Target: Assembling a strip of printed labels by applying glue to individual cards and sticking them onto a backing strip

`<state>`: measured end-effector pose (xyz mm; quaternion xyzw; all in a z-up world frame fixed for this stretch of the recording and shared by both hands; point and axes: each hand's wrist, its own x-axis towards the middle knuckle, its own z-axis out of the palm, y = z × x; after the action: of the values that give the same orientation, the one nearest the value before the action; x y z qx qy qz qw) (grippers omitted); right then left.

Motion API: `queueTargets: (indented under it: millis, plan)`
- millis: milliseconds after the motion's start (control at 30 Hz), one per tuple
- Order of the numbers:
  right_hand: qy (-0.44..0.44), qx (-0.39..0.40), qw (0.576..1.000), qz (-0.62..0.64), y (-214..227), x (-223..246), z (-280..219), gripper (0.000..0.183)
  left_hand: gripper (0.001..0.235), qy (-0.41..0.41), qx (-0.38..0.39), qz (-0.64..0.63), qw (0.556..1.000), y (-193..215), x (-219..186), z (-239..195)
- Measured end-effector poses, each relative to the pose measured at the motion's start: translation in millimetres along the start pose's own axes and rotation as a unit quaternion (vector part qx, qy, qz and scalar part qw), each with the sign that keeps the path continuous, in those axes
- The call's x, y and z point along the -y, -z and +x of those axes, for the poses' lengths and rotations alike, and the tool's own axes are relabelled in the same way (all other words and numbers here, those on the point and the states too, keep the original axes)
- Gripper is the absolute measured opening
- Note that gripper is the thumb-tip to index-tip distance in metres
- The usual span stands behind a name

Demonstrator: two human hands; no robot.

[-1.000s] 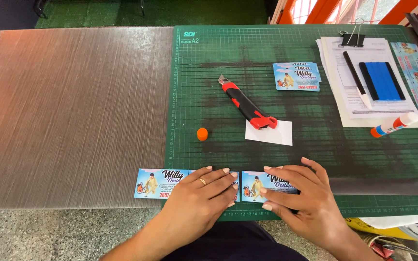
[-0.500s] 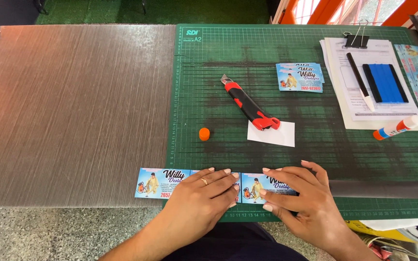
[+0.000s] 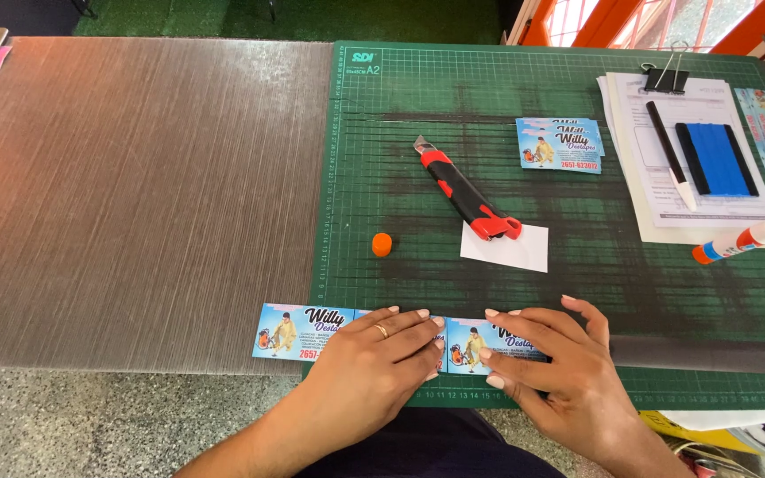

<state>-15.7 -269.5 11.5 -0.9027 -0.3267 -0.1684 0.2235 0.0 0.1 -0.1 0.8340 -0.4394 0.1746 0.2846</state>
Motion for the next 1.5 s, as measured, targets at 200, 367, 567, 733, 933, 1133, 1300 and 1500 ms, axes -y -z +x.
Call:
queueTargets:
  millis: [200, 367, 567, 733, 933, 1133, 1300, 1500]
  plan:
    - [0.003, 0.002, 1.000, -0.010, -1.0, -1.3, -1.0, 0.012, 0.015, 0.000, 0.005, 0.002, 1.000, 0.7, -0.1, 0.2]
    - [0.004, -0.001, 1.000, -0.005, 0.4, -0.1, 0.9, 0.012, 0.015, 0.002, 0.006, 0.002, 1.000, 1.1, -0.4, 1.4]
    - [-0.001, 0.004, 1.000, -0.011, -0.9, -1.1, -0.2, 0.012, 0.015, 0.002, 0.007, 0.002, 1.000, 1.0, -0.1, 1.3]
    - [0.001, 0.000, 1.000, -0.011, -1.0, -0.5, -0.1, 0.012, 0.013, 0.003, 0.002, 0.005, 1.000, 0.4, -0.5, 1.6]
    - [0.004, -0.001, 1.000, -0.022, -2.0, -1.6, -0.5, 0.010, 0.015, -0.004, 0.019, 0.013, 1.000, -1.1, 1.6, 0.3]
    - [-0.007, 0.002, 1.000, -0.017, -2.5, -1.2, -2.1, 0.011, 0.014, 0.000, 0.012, 0.007, 1.000, -0.5, 0.8, 0.5]
    - [-0.004, -0.002, 1.000, -0.018, -3.0, -1.4, -1.5, 0.011, 0.013, -0.002, 0.007, 0.006, 1.000, -0.3, 0.6, 1.2]
    - [-0.008, -0.001, 1.000, -0.015, -3.1, -0.8, -1.3, 0.011, 0.014, -0.001, 0.009, 0.012, 1.000, 0.1, 0.2, 1.0]
